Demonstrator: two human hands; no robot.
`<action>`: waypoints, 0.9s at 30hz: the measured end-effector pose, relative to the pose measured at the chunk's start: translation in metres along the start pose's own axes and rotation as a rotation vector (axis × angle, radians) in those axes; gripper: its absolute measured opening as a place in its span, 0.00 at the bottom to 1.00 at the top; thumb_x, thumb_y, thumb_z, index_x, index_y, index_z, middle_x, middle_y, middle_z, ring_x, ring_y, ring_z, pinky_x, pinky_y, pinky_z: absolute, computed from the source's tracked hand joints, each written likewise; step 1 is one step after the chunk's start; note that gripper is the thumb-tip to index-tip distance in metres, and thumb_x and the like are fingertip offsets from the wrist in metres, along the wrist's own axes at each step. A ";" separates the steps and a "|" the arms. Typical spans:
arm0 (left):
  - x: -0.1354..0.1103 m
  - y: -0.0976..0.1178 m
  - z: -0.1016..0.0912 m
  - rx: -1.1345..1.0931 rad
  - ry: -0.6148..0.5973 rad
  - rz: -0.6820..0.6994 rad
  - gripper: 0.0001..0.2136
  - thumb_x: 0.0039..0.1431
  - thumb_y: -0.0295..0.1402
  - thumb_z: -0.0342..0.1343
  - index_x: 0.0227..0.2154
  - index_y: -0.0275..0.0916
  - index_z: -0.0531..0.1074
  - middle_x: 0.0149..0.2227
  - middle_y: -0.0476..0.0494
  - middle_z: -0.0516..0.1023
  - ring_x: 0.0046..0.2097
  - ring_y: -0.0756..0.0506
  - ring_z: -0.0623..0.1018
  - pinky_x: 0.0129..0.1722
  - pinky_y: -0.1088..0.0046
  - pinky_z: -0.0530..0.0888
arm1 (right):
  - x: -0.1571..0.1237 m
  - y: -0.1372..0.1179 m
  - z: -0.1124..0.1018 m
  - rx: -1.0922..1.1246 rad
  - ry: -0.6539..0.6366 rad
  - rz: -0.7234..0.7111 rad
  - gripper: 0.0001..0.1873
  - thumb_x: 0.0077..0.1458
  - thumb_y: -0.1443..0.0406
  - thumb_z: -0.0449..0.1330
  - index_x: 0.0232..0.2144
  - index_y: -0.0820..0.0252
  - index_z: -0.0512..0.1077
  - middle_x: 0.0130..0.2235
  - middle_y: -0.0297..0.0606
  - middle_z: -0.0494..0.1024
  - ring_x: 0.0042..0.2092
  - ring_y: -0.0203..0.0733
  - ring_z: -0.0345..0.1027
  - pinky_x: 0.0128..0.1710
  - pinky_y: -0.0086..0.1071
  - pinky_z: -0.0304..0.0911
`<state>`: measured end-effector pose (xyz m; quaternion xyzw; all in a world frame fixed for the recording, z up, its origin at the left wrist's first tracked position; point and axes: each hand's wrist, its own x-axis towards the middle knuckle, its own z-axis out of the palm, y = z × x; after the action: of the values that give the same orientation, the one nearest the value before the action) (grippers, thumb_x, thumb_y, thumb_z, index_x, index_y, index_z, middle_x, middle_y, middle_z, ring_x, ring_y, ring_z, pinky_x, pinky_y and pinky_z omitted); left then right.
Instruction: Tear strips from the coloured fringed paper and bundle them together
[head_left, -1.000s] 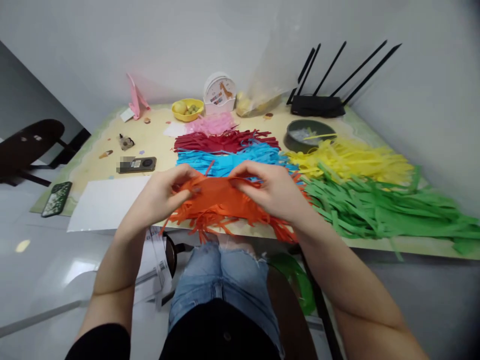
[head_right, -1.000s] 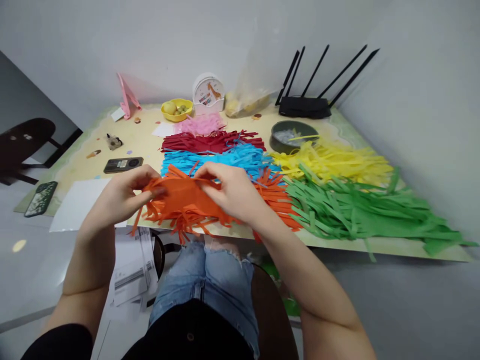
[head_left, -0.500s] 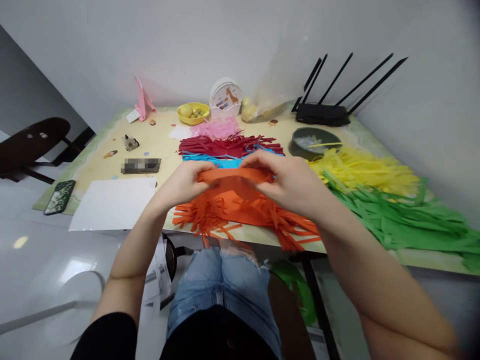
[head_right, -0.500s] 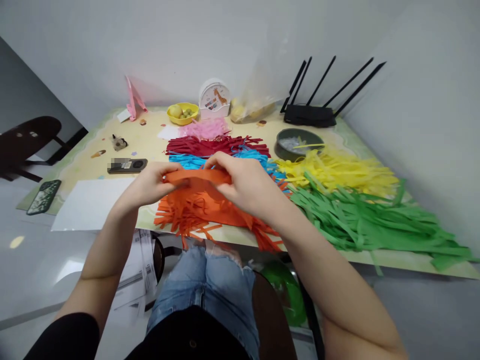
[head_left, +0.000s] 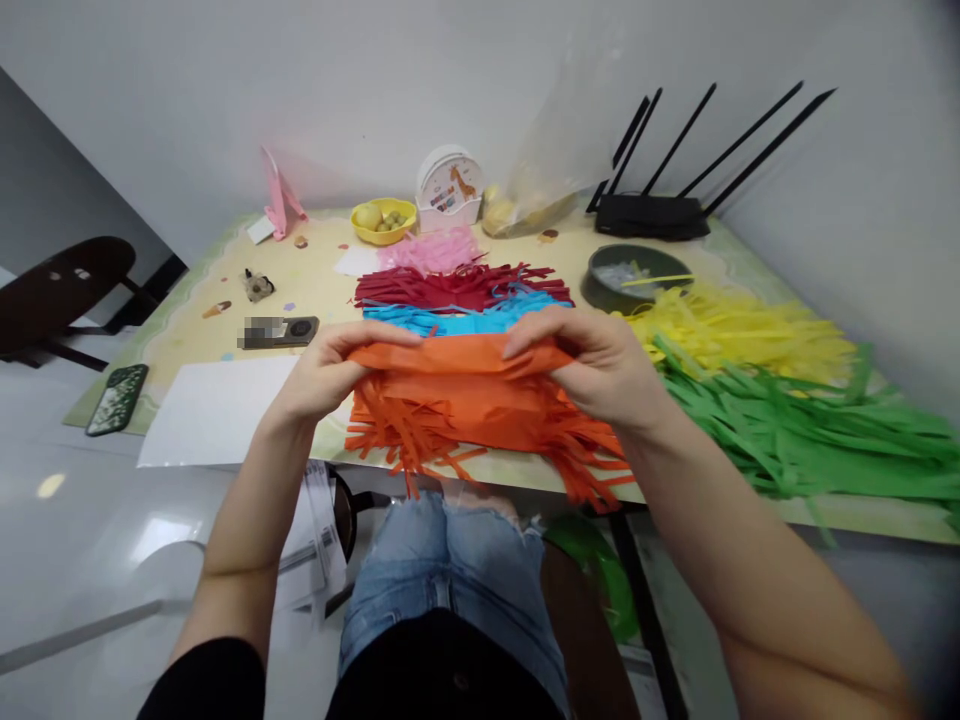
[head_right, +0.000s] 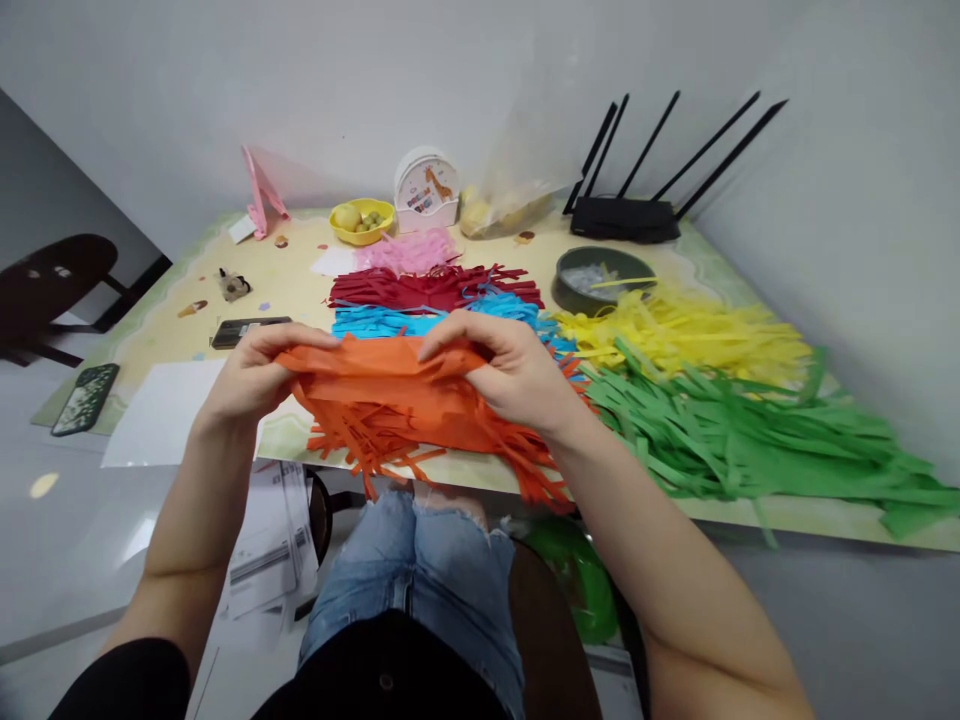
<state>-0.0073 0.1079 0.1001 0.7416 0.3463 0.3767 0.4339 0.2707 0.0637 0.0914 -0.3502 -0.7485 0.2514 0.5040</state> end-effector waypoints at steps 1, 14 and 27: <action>-0.001 0.000 -0.001 0.000 -0.008 -0.002 0.11 0.53 0.31 0.56 0.36 0.42 0.82 0.40 0.41 0.83 0.41 0.43 0.82 0.39 0.67 0.79 | 0.001 -0.001 -0.001 0.007 -0.024 -0.016 0.13 0.49 0.73 0.54 0.32 0.57 0.76 0.35 0.35 0.80 0.38 0.40 0.76 0.41 0.35 0.71; 0.016 0.034 -0.007 0.176 -0.416 -0.067 0.24 0.53 0.50 0.65 0.46 0.39 0.76 0.36 0.44 0.79 0.35 0.46 0.77 0.33 0.73 0.73 | 0.005 -0.012 -0.018 -0.286 -0.284 -0.149 0.26 0.49 0.76 0.48 0.39 0.52 0.81 0.44 0.35 0.82 0.45 0.40 0.76 0.48 0.38 0.72; 0.028 0.050 0.003 0.438 -0.618 -0.057 0.14 0.61 0.39 0.55 0.25 0.36 0.70 0.24 0.52 0.67 0.26 0.53 0.64 0.25 0.77 0.58 | 0.018 -0.022 -0.019 -0.015 -0.436 0.324 0.16 0.56 0.51 0.65 0.35 0.59 0.79 0.31 0.34 0.79 0.33 0.38 0.72 0.34 0.31 0.66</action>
<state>0.0181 0.1111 0.1513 0.8854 0.2920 0.0400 0.3593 0.2783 0.0643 0.1252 -0.4067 -0.7753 0.3927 0.2816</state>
